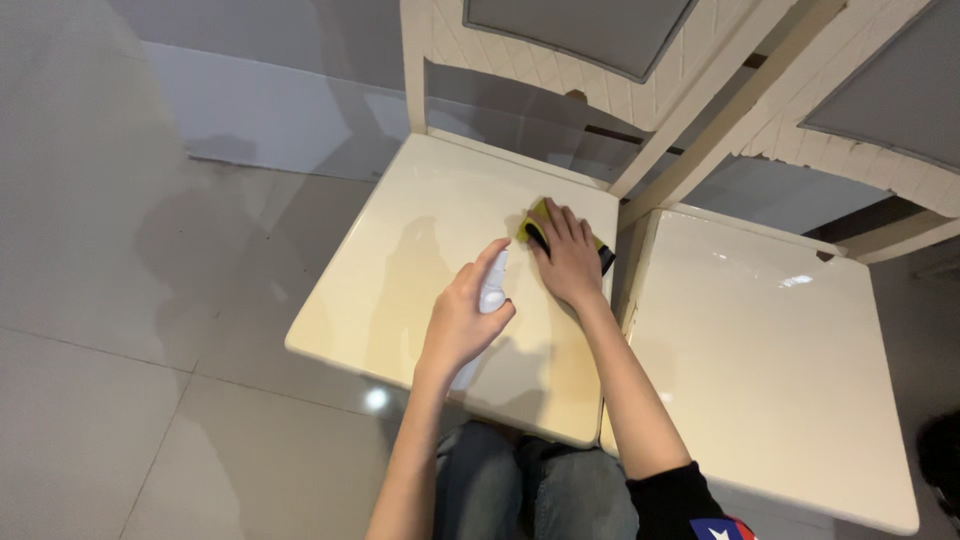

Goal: The person cleans the seat and backrest of a white wooden chair using a spray bottle and a yellow cloth. They spray the surface and wipe it down, moving from the seat to the backrest and then to the adjacent chair.

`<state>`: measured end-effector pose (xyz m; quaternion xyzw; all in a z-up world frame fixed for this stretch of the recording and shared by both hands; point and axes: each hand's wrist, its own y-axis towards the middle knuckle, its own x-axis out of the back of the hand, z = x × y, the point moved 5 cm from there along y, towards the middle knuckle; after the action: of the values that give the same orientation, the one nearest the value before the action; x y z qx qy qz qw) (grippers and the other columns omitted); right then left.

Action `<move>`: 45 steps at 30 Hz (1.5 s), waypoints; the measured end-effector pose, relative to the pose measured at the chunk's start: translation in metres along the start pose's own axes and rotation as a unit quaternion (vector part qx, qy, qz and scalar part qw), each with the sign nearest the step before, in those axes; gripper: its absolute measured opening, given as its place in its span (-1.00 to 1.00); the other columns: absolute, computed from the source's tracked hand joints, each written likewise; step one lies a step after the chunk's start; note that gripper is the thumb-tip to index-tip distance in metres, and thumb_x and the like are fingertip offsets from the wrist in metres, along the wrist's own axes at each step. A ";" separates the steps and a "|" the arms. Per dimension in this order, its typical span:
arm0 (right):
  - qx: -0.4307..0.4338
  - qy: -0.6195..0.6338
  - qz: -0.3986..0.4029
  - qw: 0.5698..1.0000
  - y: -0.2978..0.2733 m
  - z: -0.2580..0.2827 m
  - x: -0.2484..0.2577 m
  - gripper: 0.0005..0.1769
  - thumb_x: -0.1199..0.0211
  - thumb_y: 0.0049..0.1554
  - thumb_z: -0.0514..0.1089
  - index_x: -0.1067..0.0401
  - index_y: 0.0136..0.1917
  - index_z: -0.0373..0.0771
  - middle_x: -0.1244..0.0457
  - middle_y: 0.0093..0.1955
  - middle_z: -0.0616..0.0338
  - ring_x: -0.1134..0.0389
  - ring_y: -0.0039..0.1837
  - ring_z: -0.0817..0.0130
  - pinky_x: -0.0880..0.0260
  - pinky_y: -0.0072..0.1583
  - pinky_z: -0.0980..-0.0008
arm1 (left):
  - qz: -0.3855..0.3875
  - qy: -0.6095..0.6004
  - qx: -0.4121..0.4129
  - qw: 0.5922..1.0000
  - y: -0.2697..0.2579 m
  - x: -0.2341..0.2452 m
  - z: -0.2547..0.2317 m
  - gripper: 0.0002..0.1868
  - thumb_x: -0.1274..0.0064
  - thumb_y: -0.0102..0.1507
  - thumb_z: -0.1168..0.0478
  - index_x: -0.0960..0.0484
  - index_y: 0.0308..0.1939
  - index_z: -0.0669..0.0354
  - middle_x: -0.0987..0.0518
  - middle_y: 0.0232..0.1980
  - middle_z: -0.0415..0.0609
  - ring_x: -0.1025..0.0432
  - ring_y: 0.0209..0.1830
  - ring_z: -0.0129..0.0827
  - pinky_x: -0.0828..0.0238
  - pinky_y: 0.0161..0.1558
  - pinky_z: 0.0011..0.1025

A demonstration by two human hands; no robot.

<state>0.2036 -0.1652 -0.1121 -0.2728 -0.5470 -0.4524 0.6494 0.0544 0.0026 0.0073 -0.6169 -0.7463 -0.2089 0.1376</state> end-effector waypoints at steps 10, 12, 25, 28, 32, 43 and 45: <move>-0.008 0.004 -0.006 1.000 0.019 -0.014 -0.003 -0.39 0.05 0.32 0.17 -0.13 0.59 0.08 0.14 0.71 0.18 0.17 0.68 0.09 0.25 0.60 -0.01 | 0.005 0.015 -0.008 1.000 0.005 -0.006 -0.010 -0.17 -0.15 0.07 0.26 -0.34 0.44 -0.29 -0.61 -0.07 0.10 -0.55 -0.08 0.02 -0.50 -0.04 -0.16; -0.010 -0.002 -0.006 1.000 0.010 -0.011 -0.001 -0.38 0.04 0.31 0.18 -0.12 0.59 0.08 0.14 0.70 0.18 0.17 0.68 0.09 0.25 0.60 -0.02 | -0.003 0.010 -0.044 0.999 0.001 -0.001 -0.019 -0.16 -0.17 0.04 0.27 -0.35 0.43 -0.26 -0.61 -0.01 0.11 -0.54 -0.05 0.04 -0.49 -0.03 -0.15; -0.015 -0.013 0.000 1.000 -0.031 -0.016 0.002 -0.40 0.00 0.28 0.15 -0.17 0.55 0.05 0.12 0.71 0.21 0.14 0.68 0.13 0.23 0.60 0.01 | 0.001 -0.002 -0.009 1.000 -0.003 -0.003 -0.025 -0.18 -0.14 0.06 0.27 -0.36 0.43 -0.28 -0.62 -0.05 0.06 -0.56 -0.06 -0.02 -0.50 -0.03 -0.17; -0.013 -0.021 -0.018 1.000 -0.011 -0.027 0.001 -0.41 0.02 0.32 0.16 -0.15 0.56 0.02 0.12 0.72 0.21 0.13 0.68 0.12 0.21 0.60 0.01 | 0.008 0.002 -0.002 1.000 0.001 -0.008 -0.021 -0.18 -0.15 0.06 0.26 -0.36 0.43 -0.29 -0.62 -0.06 0.08 -0.55 -0.07 0.00 -0.49 -0.03 -0.16; -0.029 -0.009 -0.017 0.999 0.012 -0.037 0.002 -0.38 0.05 0.30 0.17 -0.14 0.58 0.07 0.12 0.70 0.20 0.14 0.67 0.12 0.20 0.59 0.01 | 0.014 0.018 0.006 1.000 0.002 -0.012 -0.015 -0.17 -0.15 0.06 0.25 -0.35 0.43 -0.31 -0.61 -0.07 0.08 -0.55 -0.07 0.01 -0.49 -0.04 -0.15; -0.027 0.006 -0.034 0.999 -0.041 -0.031 0.010 -0.39 -0.01 0.30 0.14 -0.17 0.57 0.04 0.09 0.70 0.15 0.13 0.67 0.07 0.21 0.59 -0.03 | 0.016 0.011 -0.006 1.000 -0.007 -0.016 -0.020 -0.18 -0.14 0.07 0.25 -0.35 0.43 -0.29 -0.62 -0.07 0.08 -0.56 -0.08 0.00 -0.50 -0.03 -0.16; -0.024 0.008 -0.042 0.999 -0.049 -0.031 0.012 -0.39 -0.02 0.29 0.13 -0.18 0.57 0.04 0.08 0.69 0.15 0.12 0.67 0.06 0.20 0.59 -0.04 | 0.009 0.008 -0.008 1.000 -0.008 -0.014 -0.018 -0.18 -0.15 0.07 0.25 -0.35 0.43 -0.28 -0.62 -0.06 0.09 -0.56 -0.08 0.00 -0.50 -0.03 -0.16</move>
<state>0.1742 -0.2167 -0.1149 -0.2616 -0.5412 -0.4947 0.6277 0.0488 -0.0192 0.0159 -0.6231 -0.7377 -0.2185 0.1405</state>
